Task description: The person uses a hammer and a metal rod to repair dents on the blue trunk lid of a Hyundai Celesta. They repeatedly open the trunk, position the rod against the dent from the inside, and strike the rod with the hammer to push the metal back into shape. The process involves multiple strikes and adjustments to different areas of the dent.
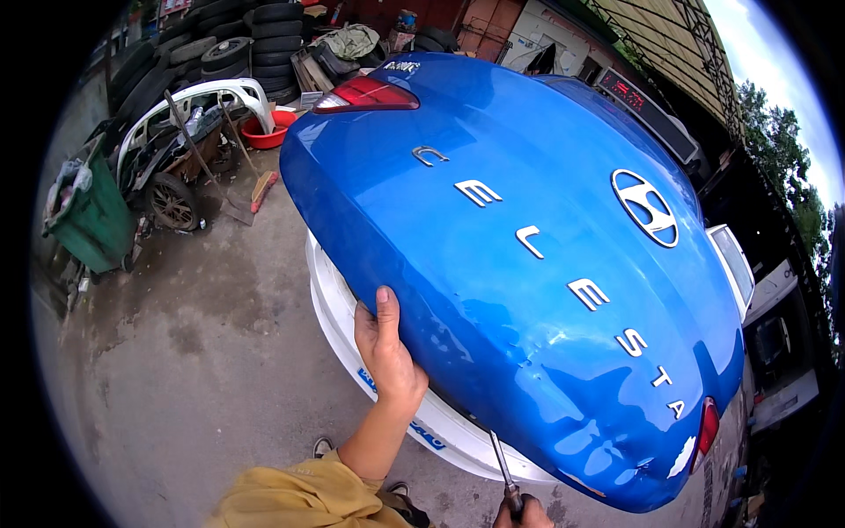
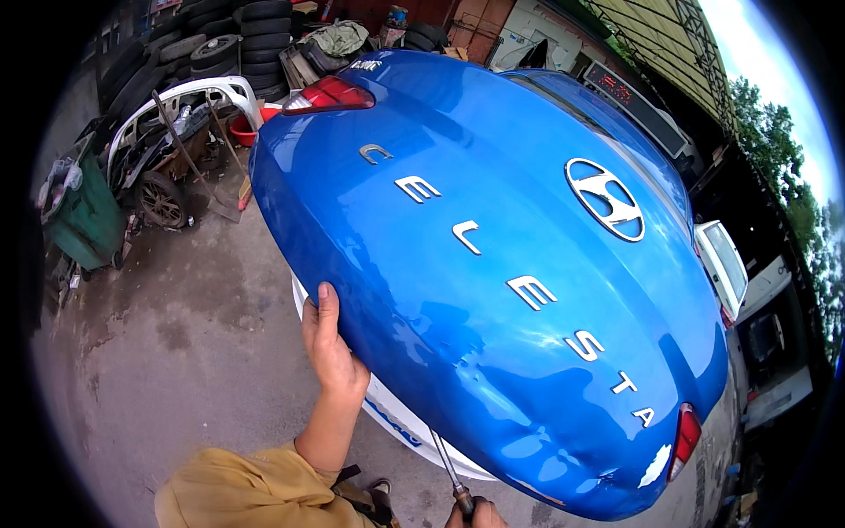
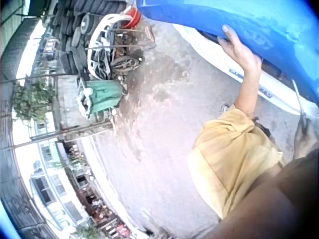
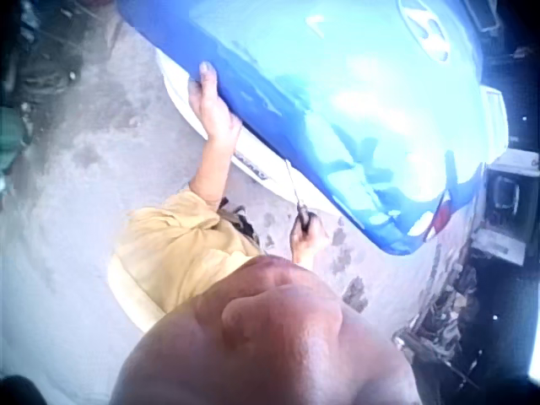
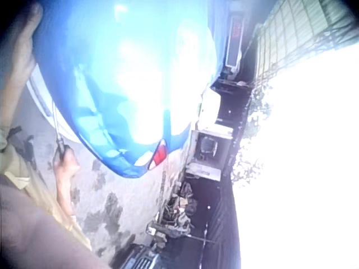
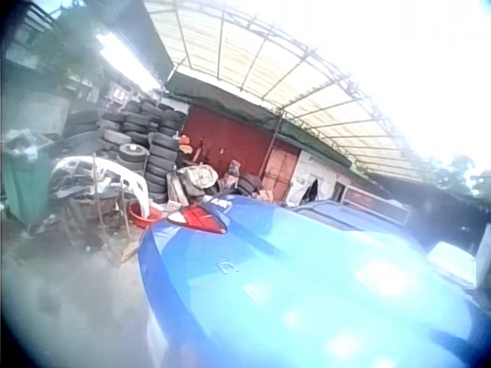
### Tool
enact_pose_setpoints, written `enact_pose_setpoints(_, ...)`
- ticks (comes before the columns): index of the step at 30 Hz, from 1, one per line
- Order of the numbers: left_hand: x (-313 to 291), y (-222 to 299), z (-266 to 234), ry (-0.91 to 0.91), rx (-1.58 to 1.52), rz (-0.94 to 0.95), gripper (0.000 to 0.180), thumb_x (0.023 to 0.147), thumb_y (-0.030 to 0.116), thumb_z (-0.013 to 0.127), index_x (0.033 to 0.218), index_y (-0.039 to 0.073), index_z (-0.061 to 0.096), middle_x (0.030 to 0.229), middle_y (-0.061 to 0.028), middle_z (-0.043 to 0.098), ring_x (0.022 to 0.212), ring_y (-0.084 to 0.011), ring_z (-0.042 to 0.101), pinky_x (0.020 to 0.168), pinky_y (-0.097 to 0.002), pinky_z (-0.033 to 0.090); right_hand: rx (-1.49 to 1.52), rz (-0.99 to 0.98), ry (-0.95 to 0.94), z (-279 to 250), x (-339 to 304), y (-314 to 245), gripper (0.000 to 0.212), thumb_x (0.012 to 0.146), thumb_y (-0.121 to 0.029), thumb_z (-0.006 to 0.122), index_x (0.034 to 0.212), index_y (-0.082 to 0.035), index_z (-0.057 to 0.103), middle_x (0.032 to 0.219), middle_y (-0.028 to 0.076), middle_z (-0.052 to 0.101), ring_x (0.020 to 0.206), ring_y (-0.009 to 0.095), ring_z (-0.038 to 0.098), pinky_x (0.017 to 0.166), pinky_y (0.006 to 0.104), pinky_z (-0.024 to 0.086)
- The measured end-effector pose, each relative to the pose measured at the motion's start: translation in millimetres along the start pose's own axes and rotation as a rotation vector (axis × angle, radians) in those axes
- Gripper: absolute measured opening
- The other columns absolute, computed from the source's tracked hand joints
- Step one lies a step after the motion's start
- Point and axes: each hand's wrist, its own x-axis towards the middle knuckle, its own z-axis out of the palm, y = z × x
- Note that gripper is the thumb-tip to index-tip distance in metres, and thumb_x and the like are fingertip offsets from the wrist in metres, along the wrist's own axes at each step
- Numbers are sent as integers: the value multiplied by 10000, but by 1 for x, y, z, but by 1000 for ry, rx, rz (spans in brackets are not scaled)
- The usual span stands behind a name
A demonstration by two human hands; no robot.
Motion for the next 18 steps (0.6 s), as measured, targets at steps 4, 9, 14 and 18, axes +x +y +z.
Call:
enact_pose_setpoints(4,-4,-4,0,20,16,-49,598,956,440,669,1306,-4,476,1268,-143,572,1150,-247,572,998,-381,481,-211,13,102,15,-1,6,167,821,-233,765,789,-121,645,693,113,612,600,346,604,543,453,474)
enact_pose_setpoints(9,-2,-3,15,112,111,11,633,949,424,682,1335,-23,454,1240,-150,576,1114,-234,583,967,-358,493,-136,51,-22,27,-8,24,170,793,-227,773,791,-114,647,695,119,612,613,346,613,561,451,487)
enact_pose_setpoints(14,2,5,6,170,143,43,612,930,415,712,1274,-35,479,1184,-177,596,1011,-213,622,876,-324,536,-4,-159,105,26,13,24,202,817,-198,759,677,-109,645,602,125,606,471,340,562,460,447,462)
enact_pose_setpoints(18,-2,3,9,190,114,-28,565,935,421,698,1259,-3,514,1101,-125,628,941,-185,637,811,-304,554,-49,-235,102,19,34,25,207,822,-194,760,682,-94,645,604,140,605,479,343,562,467,449,461)
